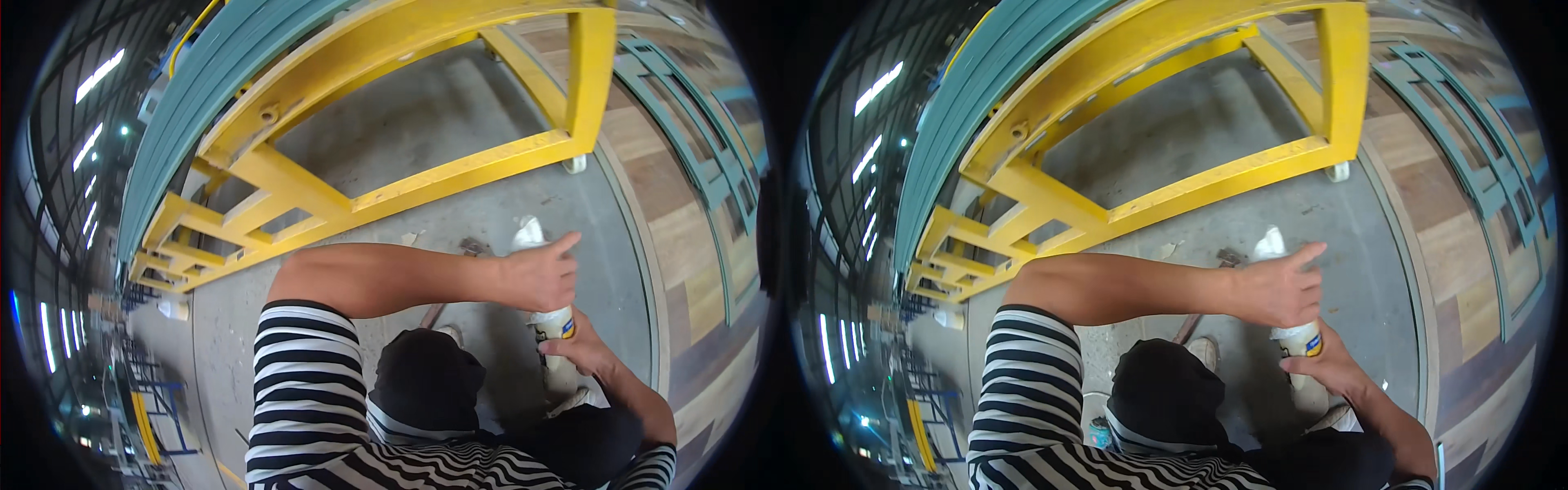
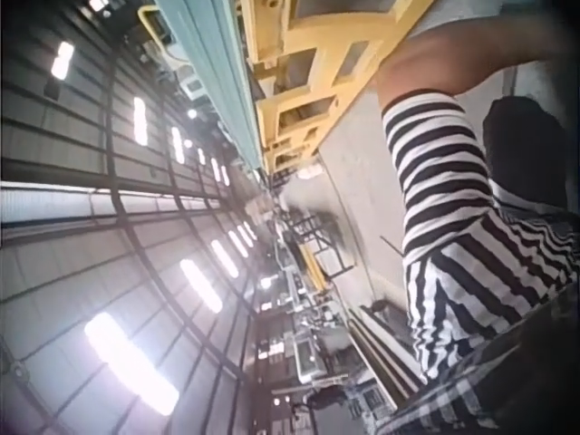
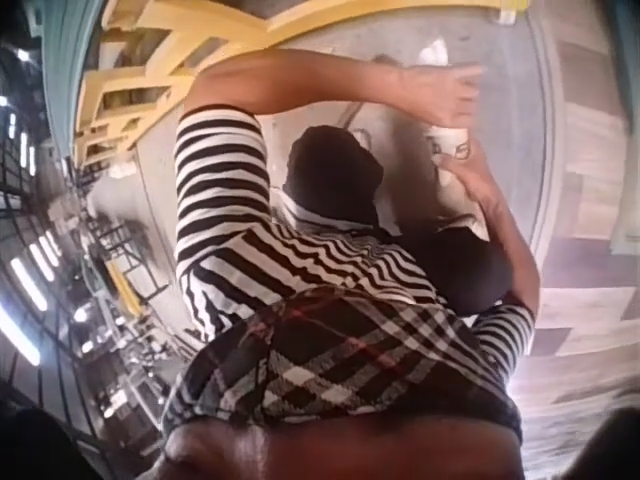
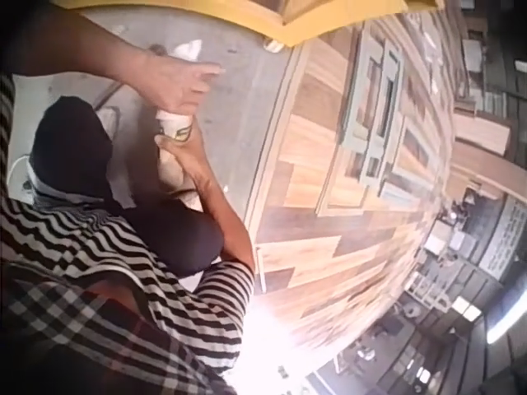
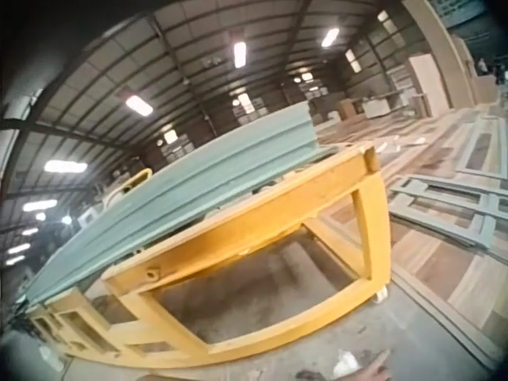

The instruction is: Cleaning the nozzle of a glue bottle and using a hammer to tap components on an assembly frame.

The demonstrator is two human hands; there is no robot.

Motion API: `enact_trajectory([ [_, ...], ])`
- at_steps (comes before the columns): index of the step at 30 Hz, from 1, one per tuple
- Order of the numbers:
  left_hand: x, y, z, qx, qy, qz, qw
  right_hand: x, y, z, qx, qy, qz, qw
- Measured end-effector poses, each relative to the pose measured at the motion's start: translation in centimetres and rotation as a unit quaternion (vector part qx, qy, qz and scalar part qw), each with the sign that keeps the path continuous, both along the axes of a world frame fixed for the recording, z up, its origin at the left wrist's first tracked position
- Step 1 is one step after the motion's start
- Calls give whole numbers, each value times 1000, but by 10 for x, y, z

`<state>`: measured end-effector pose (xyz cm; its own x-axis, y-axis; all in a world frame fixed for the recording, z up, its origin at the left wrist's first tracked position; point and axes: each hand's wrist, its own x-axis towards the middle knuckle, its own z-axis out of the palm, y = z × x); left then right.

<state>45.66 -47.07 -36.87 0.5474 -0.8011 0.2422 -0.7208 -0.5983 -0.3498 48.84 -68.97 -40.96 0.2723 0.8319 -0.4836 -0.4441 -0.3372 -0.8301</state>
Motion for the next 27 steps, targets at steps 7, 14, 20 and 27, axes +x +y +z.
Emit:
enact_trajectory([
  [7, -1, 31, 33, -257, -290, -132, 912, 26, 30, 45, 74, 226, 131, 962],
  [14, -52, 84, 52, -117, -150, -34, 981, -22, 102, 77, 28, 38, 36, 998],
  [20, -44, 49, 60, -324, -345, -65, 878, -24, 79, 102, 67, 77, 27, 994],
  [27, -57, 30, 21, -459, -326, -43, 825, -36, 83, 102, 42, 192, 146, 970],
])
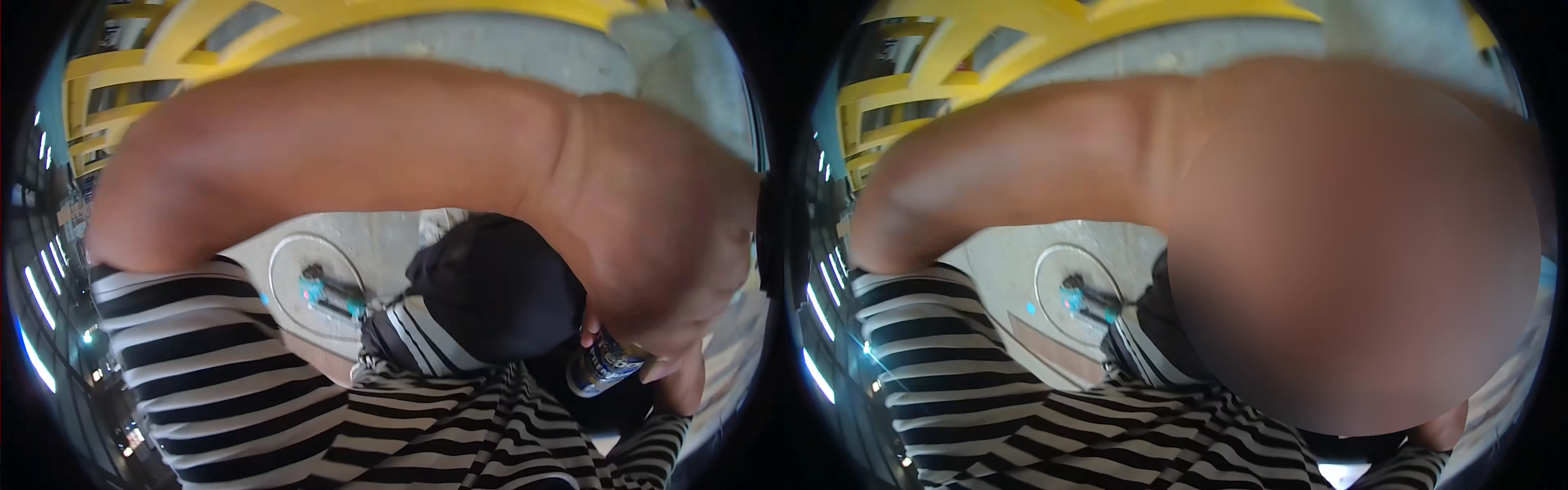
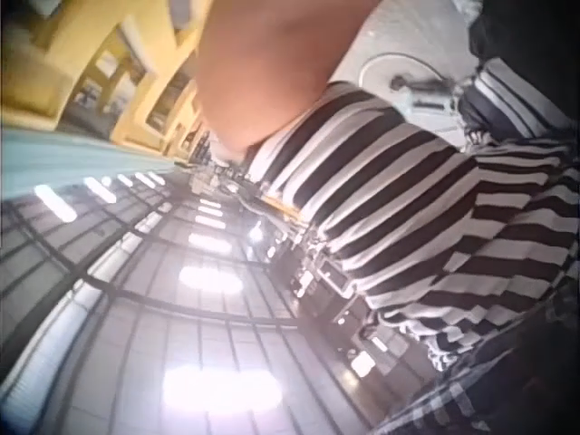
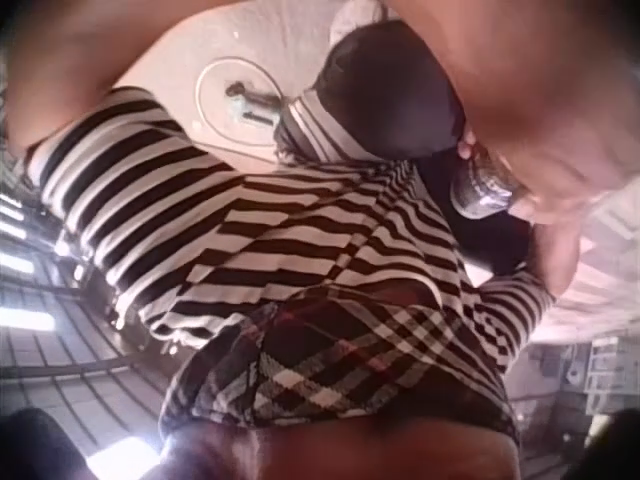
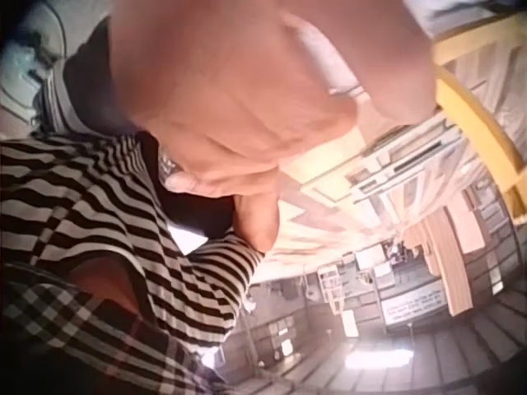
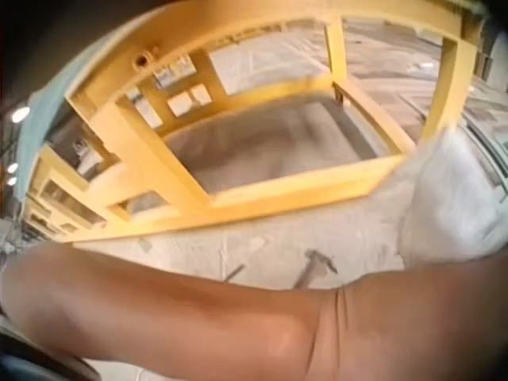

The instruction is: Cleaning the nozzle of a glue bottle and using a hammer to tap components on an assembly frame.

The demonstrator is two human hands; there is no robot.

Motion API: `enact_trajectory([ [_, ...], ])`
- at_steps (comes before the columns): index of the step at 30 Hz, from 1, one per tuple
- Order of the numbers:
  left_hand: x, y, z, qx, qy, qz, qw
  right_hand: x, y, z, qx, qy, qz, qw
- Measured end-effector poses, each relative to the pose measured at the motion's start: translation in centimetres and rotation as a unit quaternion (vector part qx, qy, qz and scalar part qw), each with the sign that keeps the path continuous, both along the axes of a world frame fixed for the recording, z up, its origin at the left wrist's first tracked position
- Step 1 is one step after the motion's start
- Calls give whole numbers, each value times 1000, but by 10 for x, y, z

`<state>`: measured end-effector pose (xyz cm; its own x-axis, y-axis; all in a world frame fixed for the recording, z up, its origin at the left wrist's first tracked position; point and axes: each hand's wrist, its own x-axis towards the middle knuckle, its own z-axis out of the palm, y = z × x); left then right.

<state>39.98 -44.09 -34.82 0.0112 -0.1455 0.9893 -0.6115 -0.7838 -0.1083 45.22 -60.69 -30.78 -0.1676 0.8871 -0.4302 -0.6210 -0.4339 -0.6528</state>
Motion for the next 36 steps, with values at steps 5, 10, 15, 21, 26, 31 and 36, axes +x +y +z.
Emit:
enact_trajectory([
  [5, 12, -39, -24, 9, 75, 21, 997, 0, -47, 10, -75, -195, 57, 976],
  [10, 0, -35, -20, 72, 167, 50, 982, 6, -109, -38, -88, -366, 119, 919],
  [15, -10, -34, -9, 135, 245, 68, 958, 2, -161, -83, -101, -503, 156, 844],
  [21, -24, -27, 1, 205, 340, 77, 914, -28, -73, -14, -60, -435, 22, 898],
  [26, -37, -25, 14, 260, 418, 82, 866, -1, -43, 3, -112, -353, -5, 929],
  [31, -44, -5, 31, 320, 490, 95, 805, -11, -5, 14, -6, -382, -76, 921],
  [36, -16, 19, 79, 436, 483, 119, 750, 13, 14, 13, 9, -349, -16, 937],
])
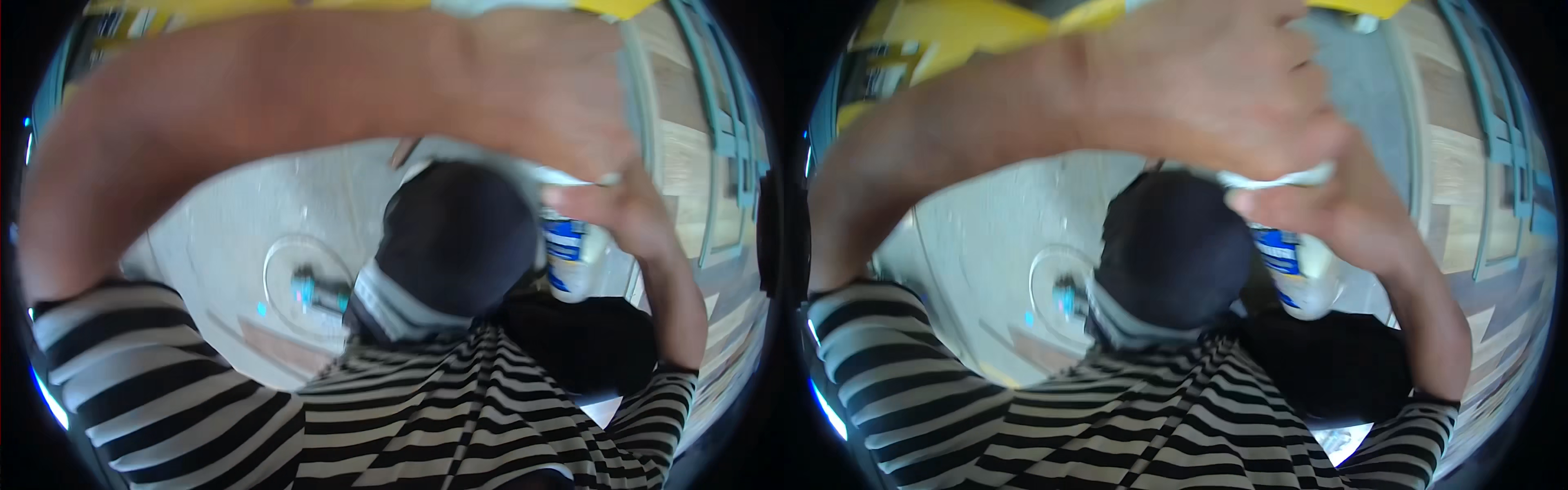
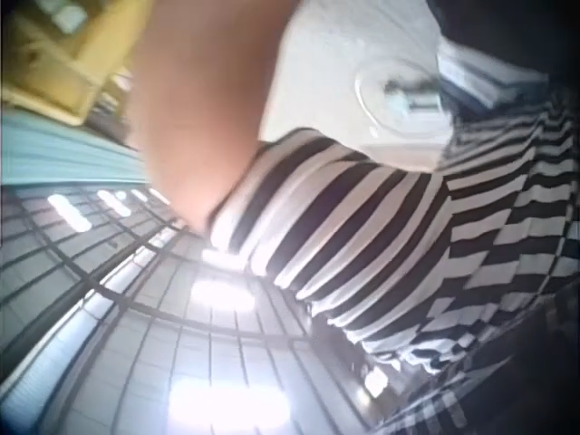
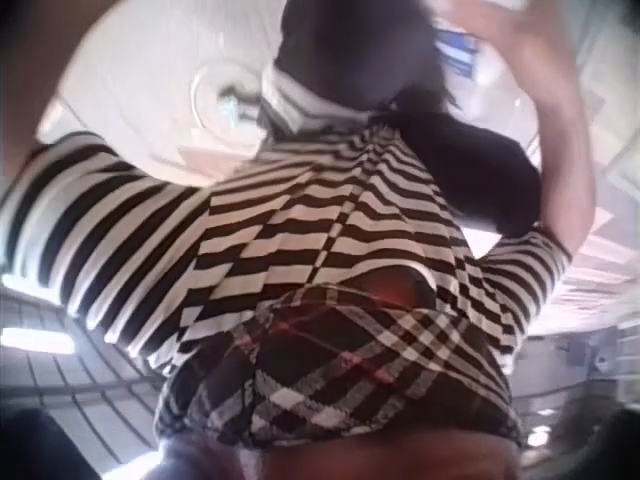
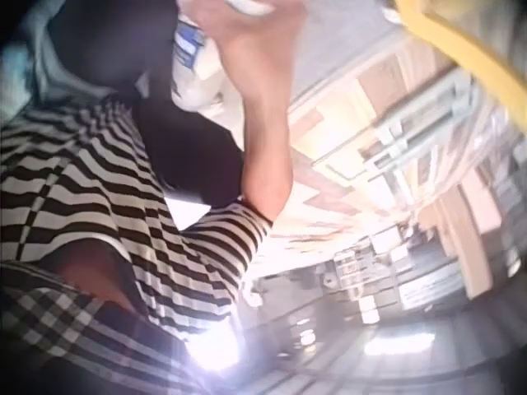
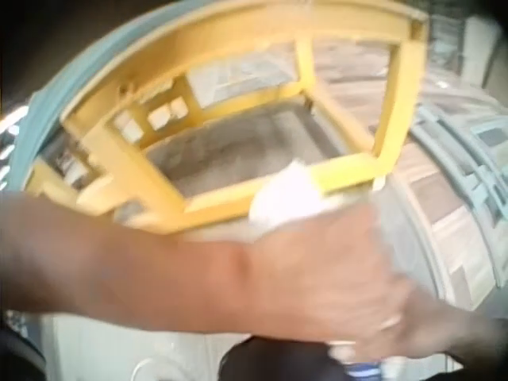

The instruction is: Cleaning the nozzle of a glue bottle and using a hammer to tap components on an assembly frame.

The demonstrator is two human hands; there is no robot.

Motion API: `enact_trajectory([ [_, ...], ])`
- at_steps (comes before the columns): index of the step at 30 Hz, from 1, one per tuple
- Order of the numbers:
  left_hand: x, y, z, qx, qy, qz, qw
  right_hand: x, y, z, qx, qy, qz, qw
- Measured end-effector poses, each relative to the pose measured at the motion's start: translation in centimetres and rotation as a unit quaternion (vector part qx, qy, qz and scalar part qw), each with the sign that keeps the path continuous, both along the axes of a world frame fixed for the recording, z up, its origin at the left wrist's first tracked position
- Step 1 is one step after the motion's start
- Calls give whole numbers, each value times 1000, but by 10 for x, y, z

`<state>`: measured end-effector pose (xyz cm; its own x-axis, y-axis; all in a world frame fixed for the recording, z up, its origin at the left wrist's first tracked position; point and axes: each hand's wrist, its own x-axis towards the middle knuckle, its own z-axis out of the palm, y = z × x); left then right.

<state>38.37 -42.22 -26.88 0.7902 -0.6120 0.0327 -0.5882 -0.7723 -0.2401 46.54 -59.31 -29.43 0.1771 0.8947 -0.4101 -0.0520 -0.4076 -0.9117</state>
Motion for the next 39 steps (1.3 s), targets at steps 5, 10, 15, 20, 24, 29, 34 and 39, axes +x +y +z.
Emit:
enact_trajectory([
  [5, 11, 5, -30, 66, -68, -66, 993, 27, -4, -56, 41, 94, 31, 994],
  [10, 11, 17, -7, 31, -37, -92, 995, 40, -13, -82, 16, 109, 77, 991],
  [15, 4, 61, 47, -129, -88, 132, 979, 55, -11, -56, 22, 26, 22, 999],
  [20, -60, 127, 23, -385, -190, 413, 803, 61, -11, -68, 31, 7, -14, 999],
  [24, -55, 123, 12, -507, -277, 504, 643, 63, -10, -77, 49, 13, -57, 997],
  [29, -56, 106, -30, -658, -60, 508, 552, 66, -8, -72, 47, 44, -75, 995],
  [34, -33, 72, -72, -750, 178, 404, 492, 71, -8, -79, 93, 153, -71, 981],
  [39, -6, 49, -92, -826, 184, 336, 413, 72, -11, -74, 164, 272, -79, 945],
])
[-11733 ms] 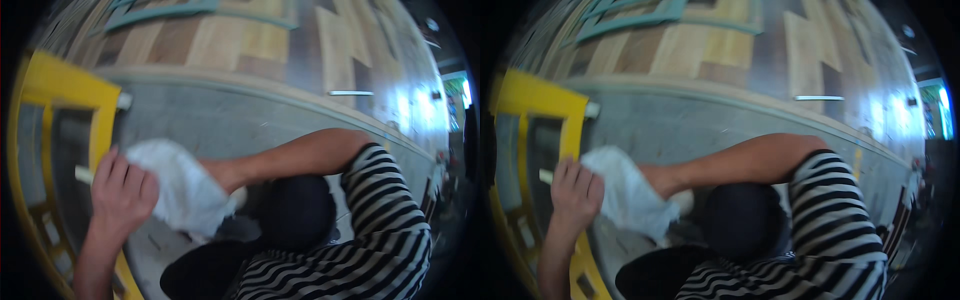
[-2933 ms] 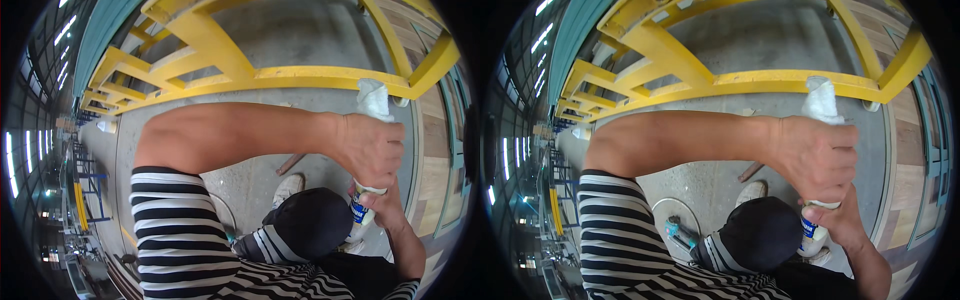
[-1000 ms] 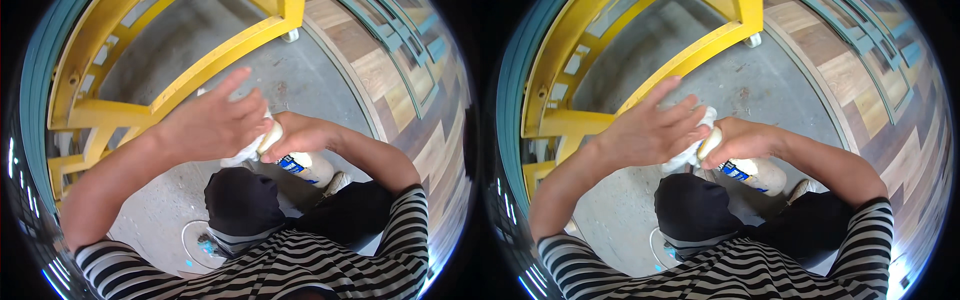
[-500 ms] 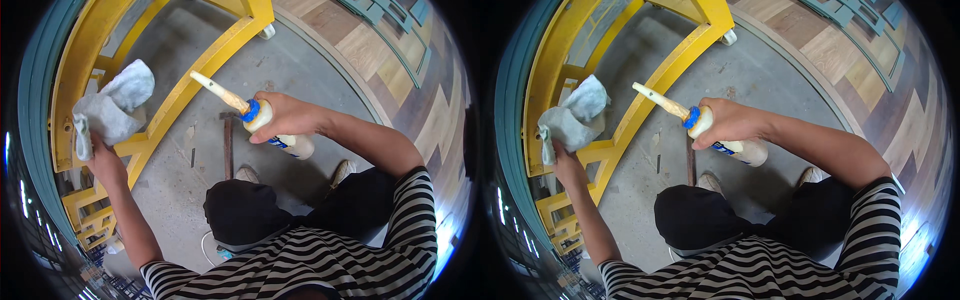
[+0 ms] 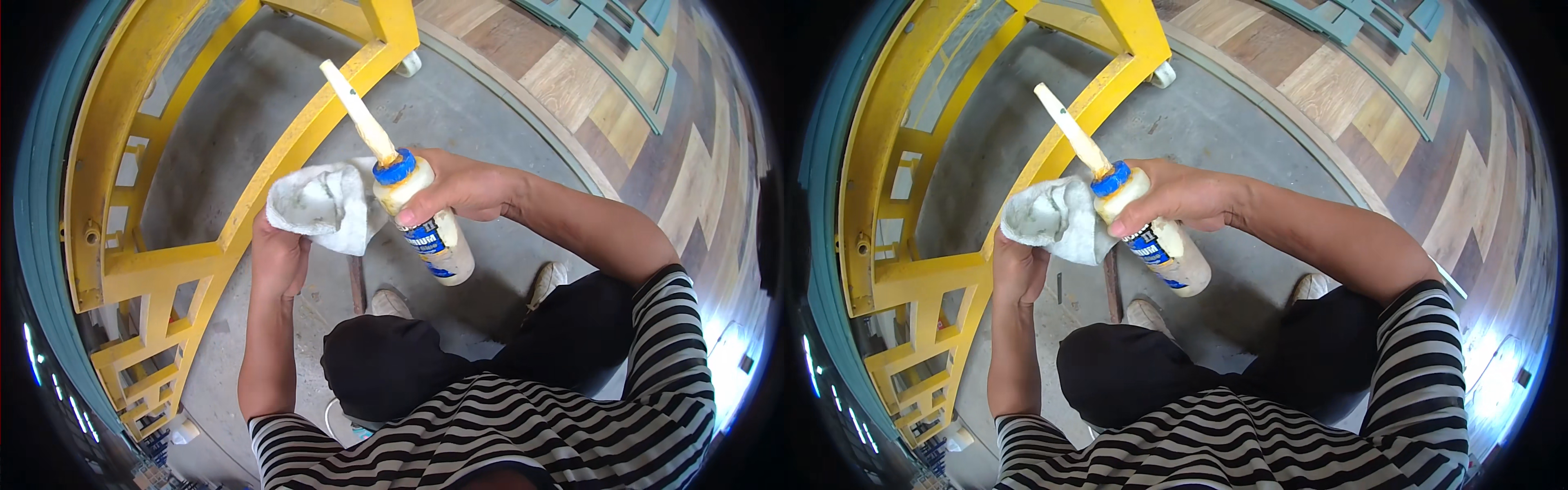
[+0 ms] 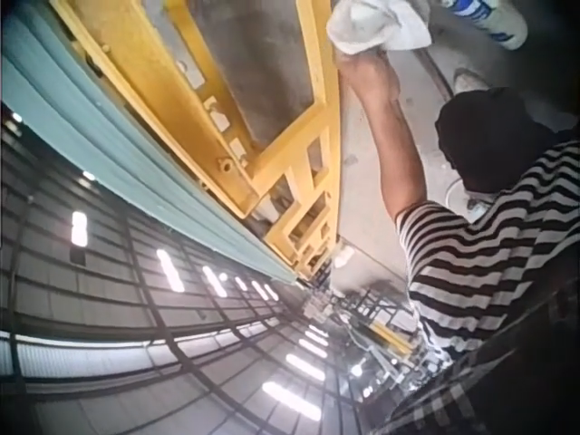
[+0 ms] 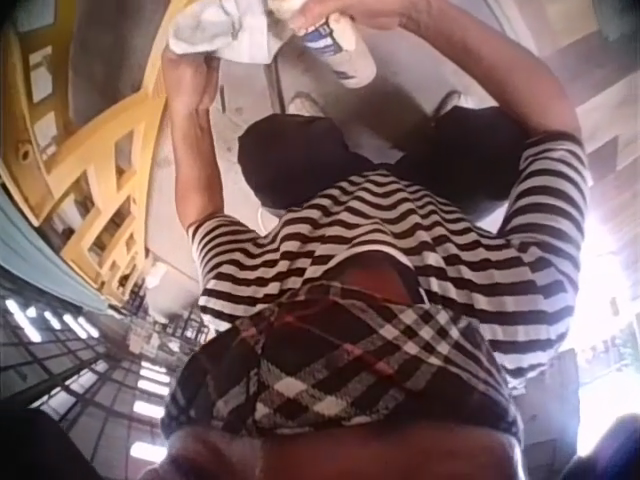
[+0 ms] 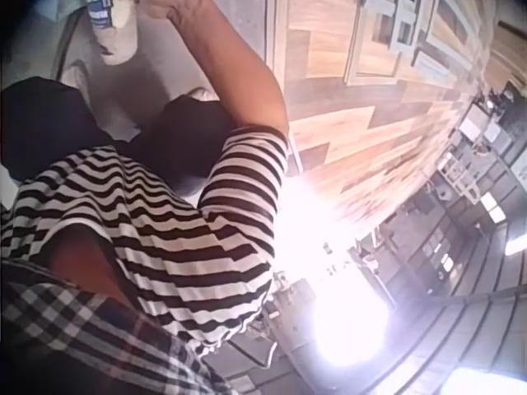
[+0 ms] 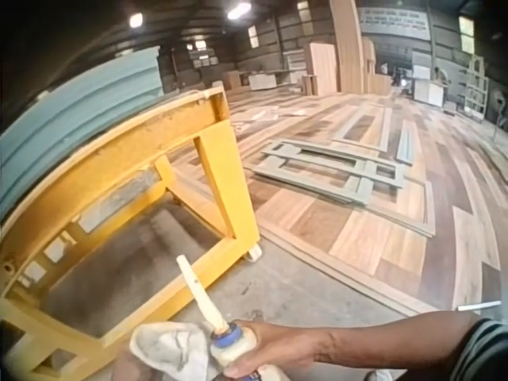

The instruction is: Cleaning the nozzle of a glue bottle and using a hammer to tap components on an assembly frame.

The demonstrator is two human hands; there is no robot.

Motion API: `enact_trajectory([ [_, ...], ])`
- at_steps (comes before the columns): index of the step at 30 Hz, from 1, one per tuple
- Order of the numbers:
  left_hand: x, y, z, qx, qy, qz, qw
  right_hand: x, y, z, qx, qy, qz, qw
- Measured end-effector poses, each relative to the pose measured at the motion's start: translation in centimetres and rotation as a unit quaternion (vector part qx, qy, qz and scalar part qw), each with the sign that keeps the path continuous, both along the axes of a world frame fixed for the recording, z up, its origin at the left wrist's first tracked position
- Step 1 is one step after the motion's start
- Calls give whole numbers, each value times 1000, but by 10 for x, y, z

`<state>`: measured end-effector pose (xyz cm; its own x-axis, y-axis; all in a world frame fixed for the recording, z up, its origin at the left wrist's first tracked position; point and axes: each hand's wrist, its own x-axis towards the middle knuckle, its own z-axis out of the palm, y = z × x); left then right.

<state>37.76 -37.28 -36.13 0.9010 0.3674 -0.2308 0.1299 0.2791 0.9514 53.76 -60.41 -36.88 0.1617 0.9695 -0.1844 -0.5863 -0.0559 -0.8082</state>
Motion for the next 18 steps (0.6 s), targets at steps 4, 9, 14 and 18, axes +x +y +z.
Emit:
enact_trajectory([
  [4, 18, -9, -5, -18, -44, -28, 998, 4, -4, -3, 0, 36, -16, 999],
  [9, 24, -18, -3, -20, -27, -16, 999, 2, -1, -11, -13, 5, -57, 998],
  [14, 27, -25, -5, 98, -8, 44, 994, -4, 5, -9, -150, -213, -144, 955],
  [18, 28, -28, 14, 343, -4, 4, 939, -8, 3, -15, -166, -475, -228, 834],
])
